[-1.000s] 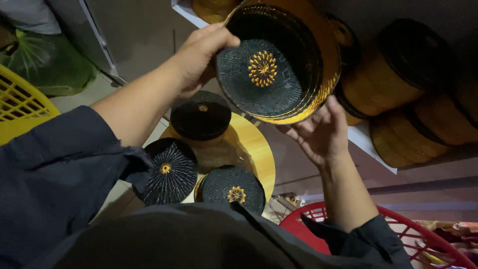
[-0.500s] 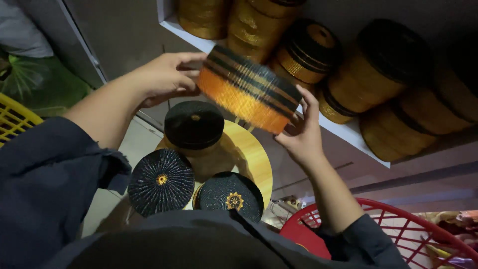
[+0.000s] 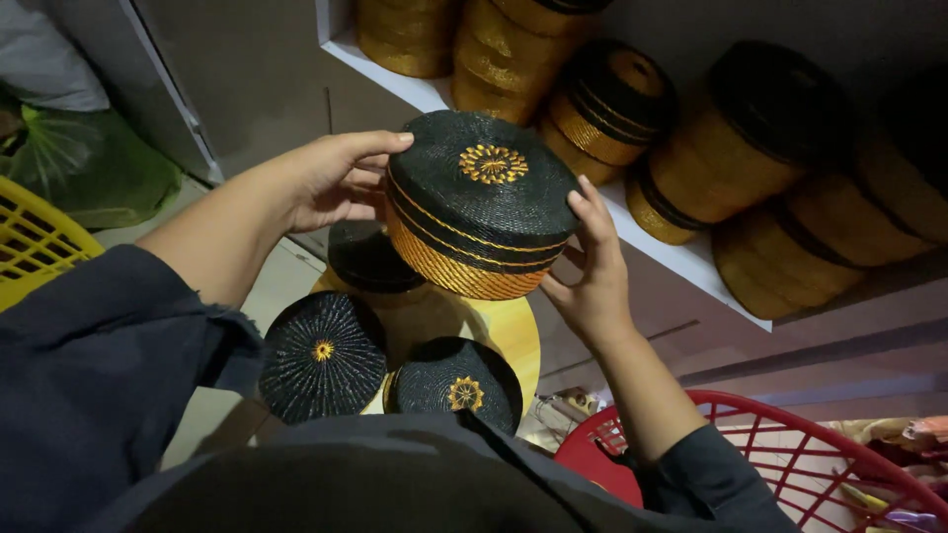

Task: Organizing and stacking traditional hats from a basket onto a stool.

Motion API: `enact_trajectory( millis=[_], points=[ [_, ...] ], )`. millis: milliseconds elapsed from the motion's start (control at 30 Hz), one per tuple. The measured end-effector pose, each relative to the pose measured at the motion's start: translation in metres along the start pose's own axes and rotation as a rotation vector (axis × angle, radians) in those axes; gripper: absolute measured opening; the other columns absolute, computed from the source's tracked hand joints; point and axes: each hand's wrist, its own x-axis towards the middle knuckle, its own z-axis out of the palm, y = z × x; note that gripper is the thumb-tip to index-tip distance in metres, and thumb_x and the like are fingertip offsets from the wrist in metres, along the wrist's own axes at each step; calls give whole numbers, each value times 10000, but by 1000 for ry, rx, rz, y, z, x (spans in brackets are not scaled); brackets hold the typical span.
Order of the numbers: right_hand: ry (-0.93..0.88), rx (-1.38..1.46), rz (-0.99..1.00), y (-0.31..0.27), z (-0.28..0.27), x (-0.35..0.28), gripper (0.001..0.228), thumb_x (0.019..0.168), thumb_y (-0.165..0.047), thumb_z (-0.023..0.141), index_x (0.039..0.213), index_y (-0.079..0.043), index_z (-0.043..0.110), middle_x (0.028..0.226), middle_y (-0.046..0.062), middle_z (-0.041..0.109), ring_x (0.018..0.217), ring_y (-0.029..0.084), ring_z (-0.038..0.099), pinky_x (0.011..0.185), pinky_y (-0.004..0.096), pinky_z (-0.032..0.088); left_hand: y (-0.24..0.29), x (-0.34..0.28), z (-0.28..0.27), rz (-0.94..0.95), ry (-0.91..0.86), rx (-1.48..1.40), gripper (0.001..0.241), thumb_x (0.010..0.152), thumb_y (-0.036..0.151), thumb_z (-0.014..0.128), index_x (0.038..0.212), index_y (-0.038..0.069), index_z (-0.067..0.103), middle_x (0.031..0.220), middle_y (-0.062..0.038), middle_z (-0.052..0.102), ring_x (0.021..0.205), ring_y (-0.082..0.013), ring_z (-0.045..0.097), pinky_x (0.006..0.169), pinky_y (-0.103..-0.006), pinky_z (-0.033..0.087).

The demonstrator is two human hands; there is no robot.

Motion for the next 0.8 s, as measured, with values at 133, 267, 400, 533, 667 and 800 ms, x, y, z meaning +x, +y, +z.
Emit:
enact_trajectory(
  millis=[133,267,400,533,667,800],
  points=[
    [13,67,122,9,5,-6,941,863,39,813,1601,-153,261,1710,145,291,1466,291,530,1086,372,585,-3,-6,-1,-30,75,-2,536,804,552,702,1141,137,733,1154,-23,731,1066,-160,626,950,-342,495],
    [41,114,175,7,11,-5,944,843,7,838,1580,-142,268,1605,138,414,1388,254,578,1045,360,597,-23,15,-19,165,-208,-462,393,932,496,706,965,134,555,1112,-83,708,1117,-196,675,1103,-393,550],
    [158,145,293,-1,29,-3,940,814,-14,865,1534,-129,272,1480,115,517,1305,232,621,1016,365,592,-28,8,3,265,-416,-998,565,1033,406,650,1302,-90,613,1250,-221,739,1211,-270,677,1096,-321,511],
    [228,296,425,4,60,-13,919,785,-17,825,1512,-123,273,1448,107,510,1263,238,640,999,378,627,-26,-5,42,325,-529,-1094,415,1050,330,618,1318,14,595,1273,-141,706,1216,-279,664,1101,-421,521],
    [199,342,493,1,74,-16,993,764,-45,853,1534,-118,231,1496,135,439,1244,271,613,963,418,609,-26,9,39,284,-437,-1010,388,1064,271,533,1343,2,564,1317,-154,673,1227,-288,670,1140,-452,511],
    [-179,-45,656,9,69,-33,1017,729,-264,901,1548,-146,308,1561,158,417,1339,329,580,1032,472,556,-27,12,3,284,-258,-969,415,1085,323,430,1321,10,566,1322,-186,662,1281,-324,634,1181,-504,460]
  ],
)
